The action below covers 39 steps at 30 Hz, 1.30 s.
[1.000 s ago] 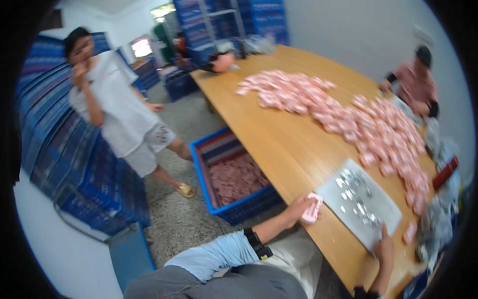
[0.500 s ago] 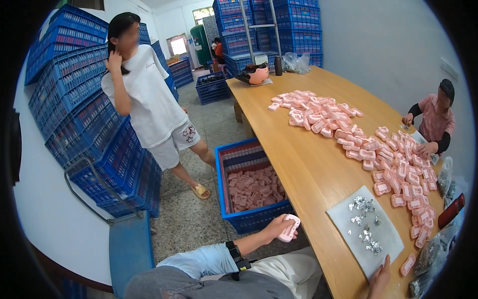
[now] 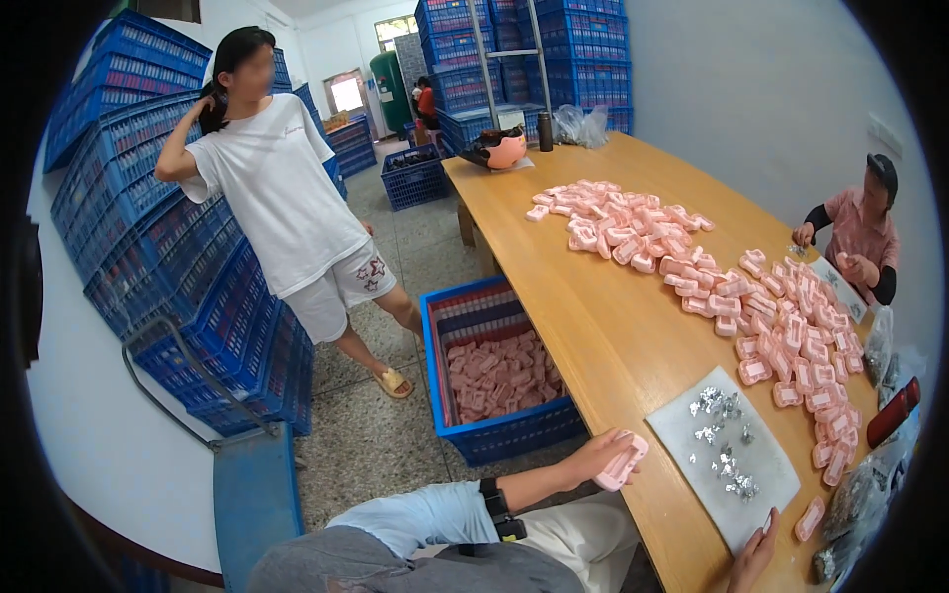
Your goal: Assembling small silver metal components into pink plastic housings at a factory workbench.
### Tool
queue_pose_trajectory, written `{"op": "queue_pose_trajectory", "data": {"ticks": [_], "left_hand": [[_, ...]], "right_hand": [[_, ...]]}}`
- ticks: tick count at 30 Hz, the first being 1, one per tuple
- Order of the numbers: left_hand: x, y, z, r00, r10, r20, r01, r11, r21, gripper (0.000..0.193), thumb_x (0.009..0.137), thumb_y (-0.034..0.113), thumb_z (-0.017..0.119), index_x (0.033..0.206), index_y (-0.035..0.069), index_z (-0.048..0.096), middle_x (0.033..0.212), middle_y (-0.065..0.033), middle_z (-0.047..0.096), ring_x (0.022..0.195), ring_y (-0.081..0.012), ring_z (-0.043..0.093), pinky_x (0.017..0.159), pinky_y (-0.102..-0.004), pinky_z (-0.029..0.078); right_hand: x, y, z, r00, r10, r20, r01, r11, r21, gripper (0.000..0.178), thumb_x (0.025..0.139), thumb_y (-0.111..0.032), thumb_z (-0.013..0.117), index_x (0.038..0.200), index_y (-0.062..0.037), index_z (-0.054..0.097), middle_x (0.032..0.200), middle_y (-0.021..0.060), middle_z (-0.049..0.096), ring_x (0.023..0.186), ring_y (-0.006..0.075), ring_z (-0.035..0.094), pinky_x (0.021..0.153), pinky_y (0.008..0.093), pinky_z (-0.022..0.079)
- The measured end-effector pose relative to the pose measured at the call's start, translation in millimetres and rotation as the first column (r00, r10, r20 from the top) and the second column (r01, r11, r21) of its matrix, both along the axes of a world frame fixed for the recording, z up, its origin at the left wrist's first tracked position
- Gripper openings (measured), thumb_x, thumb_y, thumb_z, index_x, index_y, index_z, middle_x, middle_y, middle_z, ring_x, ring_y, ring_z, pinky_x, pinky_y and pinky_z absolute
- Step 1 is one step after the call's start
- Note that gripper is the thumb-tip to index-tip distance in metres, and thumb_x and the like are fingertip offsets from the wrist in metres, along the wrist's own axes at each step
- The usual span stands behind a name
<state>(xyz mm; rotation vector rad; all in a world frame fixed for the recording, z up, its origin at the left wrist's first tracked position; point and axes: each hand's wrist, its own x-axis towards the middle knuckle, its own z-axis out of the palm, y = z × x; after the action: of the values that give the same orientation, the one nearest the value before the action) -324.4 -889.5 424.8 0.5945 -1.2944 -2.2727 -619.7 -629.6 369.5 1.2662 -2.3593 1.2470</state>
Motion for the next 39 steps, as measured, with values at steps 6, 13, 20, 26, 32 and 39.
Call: {"op": "queue_pose_trajectory", "data": {"ticks": [6, 13, 20, 26, 32, 39], "left_hand": [[-55, 0, -4, 0.984, -0.145, -0.103, 0.159, 0.978, 0.136, 0.021, 0.089, 0.028, 0.045, 0.088, 0.008, 0.046, 0.074, -0.0056, 0.051, 0.063, -0.0151, 0.054, 0.053, -0.0291, 0.048], [-64, -14, -22, 0.992, -0.123, -0.010, 0.121, 0.961, 0.248, 0.036, 0.093, 0.033, 0.028, 0.096, 0.002, 0.046, 0.079, -0.0122, 0.057, 0.070, -0.0221, 0.059, 0.065, -0.0337, 0.051], [-79, -3, -19, 0.980, -0.200, 0.015, 0.192, 0.958, 0.214, 0.042, 0.093, 0.035, 0.024, 0.103, 0.001, 0.047, 0.084, -0.0142, 0.059, 0.074, -0.0214, 0.060, 0.068, -0.0325, 0.050], [-68, -2, -27, 0.993, -0.085, 0.087, 0.072, 0.988, 0.138, 0.039, 0.093, 0.034, 0.029, 0.105, 0.004, 0.049, 0.094, -0.0082, 0.057, 0.083, -0.0160, 0.057, 0.072, -0.0294, 0.047], [-70, -5, -31, 0.989, -0.096, 0.114, 0.087, 0.993, 0.082, 0.040, 0.093, 0.036, 0.029, 0.107, 0.004, 0.049, 0.097, -0.0068, 0.057, 0.087, -0.0151, 0.056, 0.075, -0.0294, 0.047], [-74, -7, -39, 0.991, -0.029, 0.129, 0.029, 1.000, 0.004, 0.039, 0.093, 0.034, 0.028, 0.107, 0.004, 0.048, 0.097, -0.0078, 0.057, 0.087, -0.0157, 0.056, 0.075, -0.0290, 0.046]], "right_hand": [[39, -10, 36, 0.927, 0.057, 0.370, -0.065, 0.998, 0.009, 0.045, 0.081, 0.002, 0.033, 0.126, -0.0013, 0.038, 0.119, 0.0147, 0.049, 0.104, 0.0215, 0.049, 0.088, 0.0290, 0.036], [113, -106, 78, 0.893, 0.150, 0.425, -0.179, 0.983, 0.029, 0.043, 0.081, -0.003, 0.040, 0.123, -0.0084, 0.043, 0.061, 0.0036, 0.045, 0.056, 0.0115, 0.042, 0.054, 0.0257, 0.039], [132, -123, 82, 0.908, 0.164, 0.385, -0.228, 0.965, 0.129, 0.030, 0.082, -0.010, 0.046, 0.111, -0.0093, 0.054, 0.064, 0.0140, 0.056, 0.056, 0.0226, 0.053, 0.057, 0.0311, 0.043], [150, -135, 81, 0.954, 0.206, 0.219, -0.254, 0.942, 0.218, 0.026, 0.080, -0.015, 0.049, 0.104, -0.0108, 0.058, 0.078, 0.0162, 0.060, 0.070, 0.0330, 0.057, 0.062, 0.0397, 0.045], [155, -141, 93, 0.981, 0.172, 0.094, -0.196, 0.872, 0.449, 0.027, 0.078, -0.014, 0.048, 0.103, -0.0124, 0.056, 0.079, 0.0126, 0.059, 0.070, 0.0310, 0.057, 0.061, 0.0400, 0.045], [159, -142, 97, 0.978, 0.203, 0.036, -0.194, 0.843, 0.502, 0.026, 0.075, -0.012, 0.048, 0.101, -0.0094, 0.055, 0.078, 0.0133, 0.057, 0.070, 0.0307, 0.058, 0.061, 0.0401, 0.045]]}}
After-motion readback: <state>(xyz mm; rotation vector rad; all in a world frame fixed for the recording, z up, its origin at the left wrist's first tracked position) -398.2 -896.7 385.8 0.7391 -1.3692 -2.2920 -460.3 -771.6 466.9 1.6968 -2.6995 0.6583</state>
